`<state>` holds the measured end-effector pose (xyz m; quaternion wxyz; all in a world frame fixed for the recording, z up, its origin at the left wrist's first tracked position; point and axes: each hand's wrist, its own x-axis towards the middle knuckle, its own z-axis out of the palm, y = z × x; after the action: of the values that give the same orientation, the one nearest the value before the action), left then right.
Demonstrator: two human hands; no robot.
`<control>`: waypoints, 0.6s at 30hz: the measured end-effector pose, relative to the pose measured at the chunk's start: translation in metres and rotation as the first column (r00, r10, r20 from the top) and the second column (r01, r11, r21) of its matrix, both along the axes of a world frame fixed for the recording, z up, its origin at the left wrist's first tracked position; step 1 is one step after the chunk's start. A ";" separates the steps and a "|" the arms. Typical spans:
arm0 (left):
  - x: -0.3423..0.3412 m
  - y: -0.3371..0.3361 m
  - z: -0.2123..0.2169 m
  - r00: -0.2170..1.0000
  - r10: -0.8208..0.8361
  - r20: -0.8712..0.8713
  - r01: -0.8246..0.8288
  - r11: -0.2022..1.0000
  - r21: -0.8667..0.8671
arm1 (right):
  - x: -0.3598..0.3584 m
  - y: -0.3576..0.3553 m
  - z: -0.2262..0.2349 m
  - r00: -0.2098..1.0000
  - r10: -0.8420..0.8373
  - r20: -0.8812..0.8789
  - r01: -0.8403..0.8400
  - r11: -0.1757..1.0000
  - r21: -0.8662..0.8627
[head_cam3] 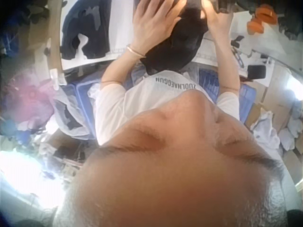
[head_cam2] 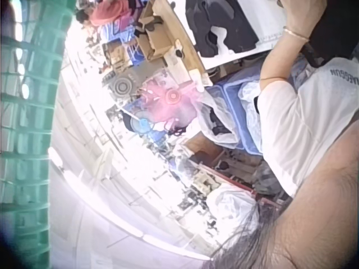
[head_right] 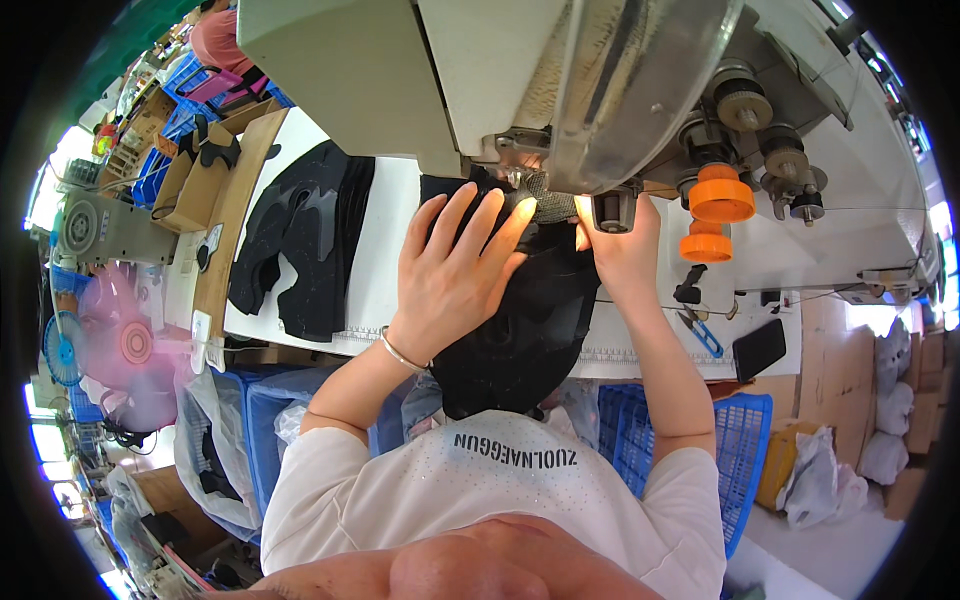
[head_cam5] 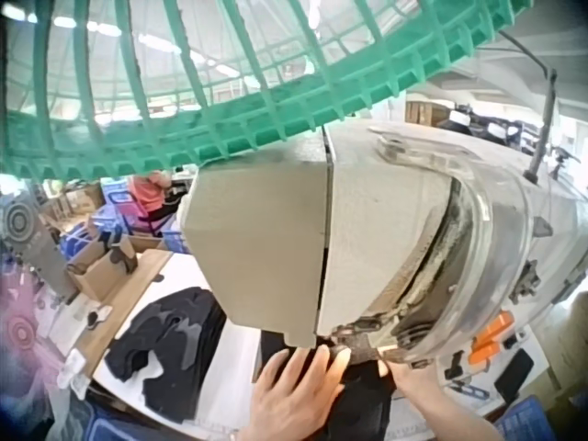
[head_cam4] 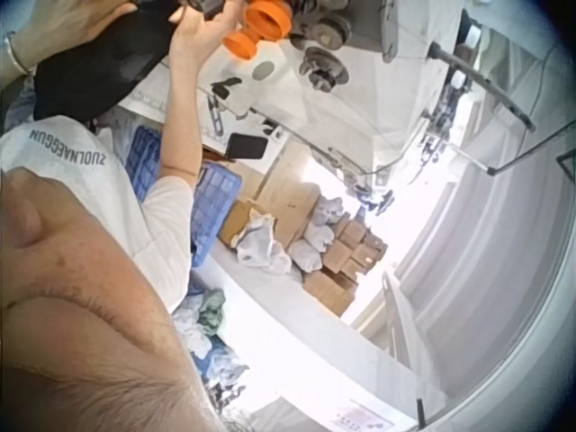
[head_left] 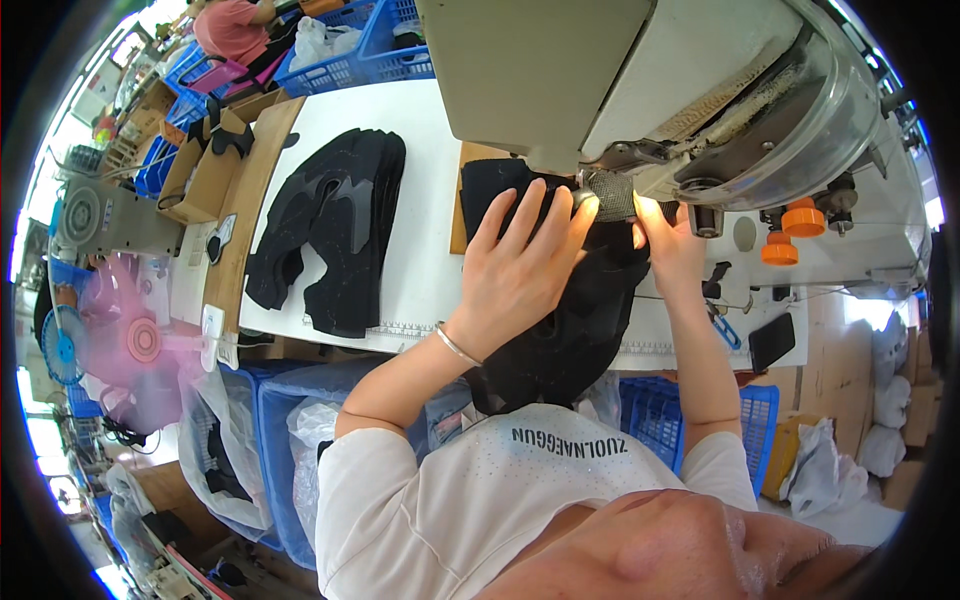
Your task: The person takes shoe fabric components from a crate and stitches them together using a sewing machine.
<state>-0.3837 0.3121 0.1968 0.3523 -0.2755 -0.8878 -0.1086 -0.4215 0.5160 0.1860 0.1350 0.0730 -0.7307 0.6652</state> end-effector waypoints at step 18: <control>-0.056 -0.031 0.001 0.941 -0.338 0.013 0.319 0.898 0.303 | 0.032 -0.036 -0.004 0.998 -0.049 -0.030 0.048 0.998 -0.039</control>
<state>-0.4401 0.2806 0.1979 0.3370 -0.3615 -0.8132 -0.3074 -0.3894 0.4804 0.1816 0.1640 0.0629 -0.7171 0.6745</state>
